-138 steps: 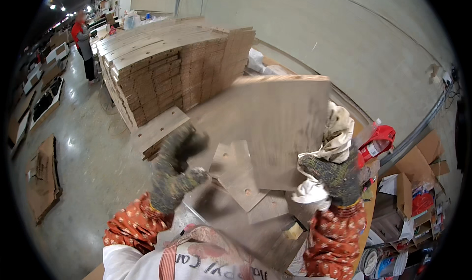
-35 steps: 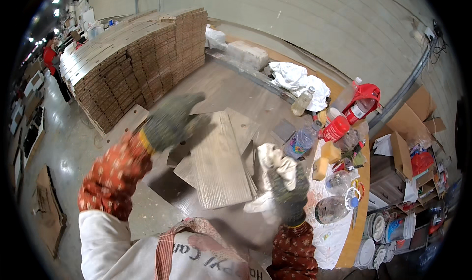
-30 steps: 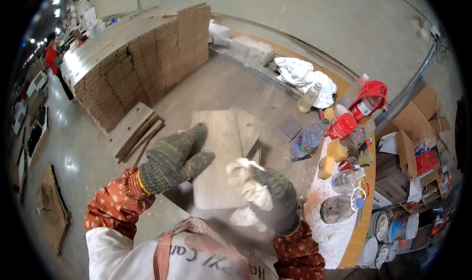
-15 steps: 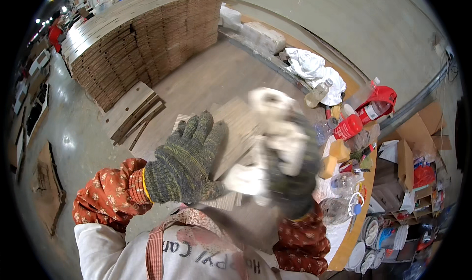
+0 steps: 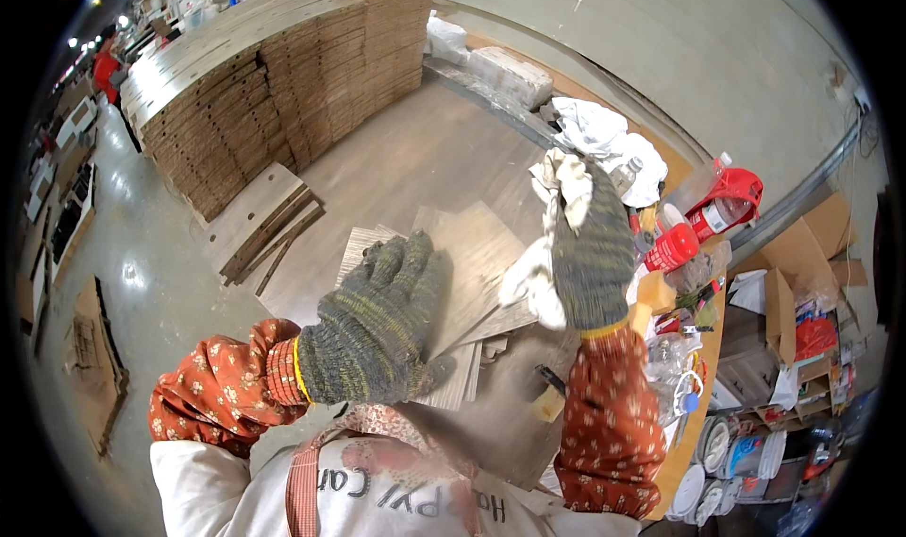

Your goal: The person wipes individual wooden boards with a cloth and a sponge, handling them one at a time from a stack and placing them into a new pile.

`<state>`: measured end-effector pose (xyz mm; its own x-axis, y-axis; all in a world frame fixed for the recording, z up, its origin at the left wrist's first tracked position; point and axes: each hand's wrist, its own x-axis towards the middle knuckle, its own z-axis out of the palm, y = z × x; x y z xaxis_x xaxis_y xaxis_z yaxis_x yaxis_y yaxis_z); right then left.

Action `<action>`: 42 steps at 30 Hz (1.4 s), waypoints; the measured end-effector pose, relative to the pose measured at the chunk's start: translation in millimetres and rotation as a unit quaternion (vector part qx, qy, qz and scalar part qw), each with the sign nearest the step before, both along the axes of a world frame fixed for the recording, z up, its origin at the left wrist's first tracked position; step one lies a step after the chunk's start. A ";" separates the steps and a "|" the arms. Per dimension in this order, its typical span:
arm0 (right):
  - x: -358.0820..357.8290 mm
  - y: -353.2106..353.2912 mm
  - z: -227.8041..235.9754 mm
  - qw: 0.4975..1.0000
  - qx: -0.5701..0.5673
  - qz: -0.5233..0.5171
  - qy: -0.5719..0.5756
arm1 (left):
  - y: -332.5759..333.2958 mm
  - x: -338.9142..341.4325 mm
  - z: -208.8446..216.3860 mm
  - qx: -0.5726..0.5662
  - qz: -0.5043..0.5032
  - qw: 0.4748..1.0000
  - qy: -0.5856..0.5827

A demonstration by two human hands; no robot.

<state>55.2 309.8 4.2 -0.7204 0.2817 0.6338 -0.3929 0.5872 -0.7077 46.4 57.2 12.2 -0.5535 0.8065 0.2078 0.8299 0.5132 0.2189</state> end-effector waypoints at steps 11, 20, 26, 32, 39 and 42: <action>-2.0 -1.5 -8.5 0.987 0.066 0.119 -0.090 | 0.9 -3.1 18.0 -0.028 -0.059 0.998 -0.021; -3.2 -67.3 25.8 0.905 0.411 -0.017 -0.107 | -53.6 -1.0 2.0 -0.036 -0.084 0.995 0.050; -40.4 -57.5 13.9 0.940 0.261 0.070 -0.207 | -52.9 2.2 -38.0 0.009 -0.099 0.965 0.243; -94.0 126.9 -47.6 0.878 0.354 -0.133 -0.293 | -51.9 3.7 -59.7 0.203 -0.118 0.957 0.168; -52.1 67.5 -0.8 0.928 0.323 -0.097 -0.155 | -85.9 -13.3 -71.2 0.297 -0.018 0.954 0.025; -42.4 59.0 23.0 0.954 0.249 -0.122 -0.115 | -107.8 -27.7 -90.4 0.297 0.112 0.946 0.058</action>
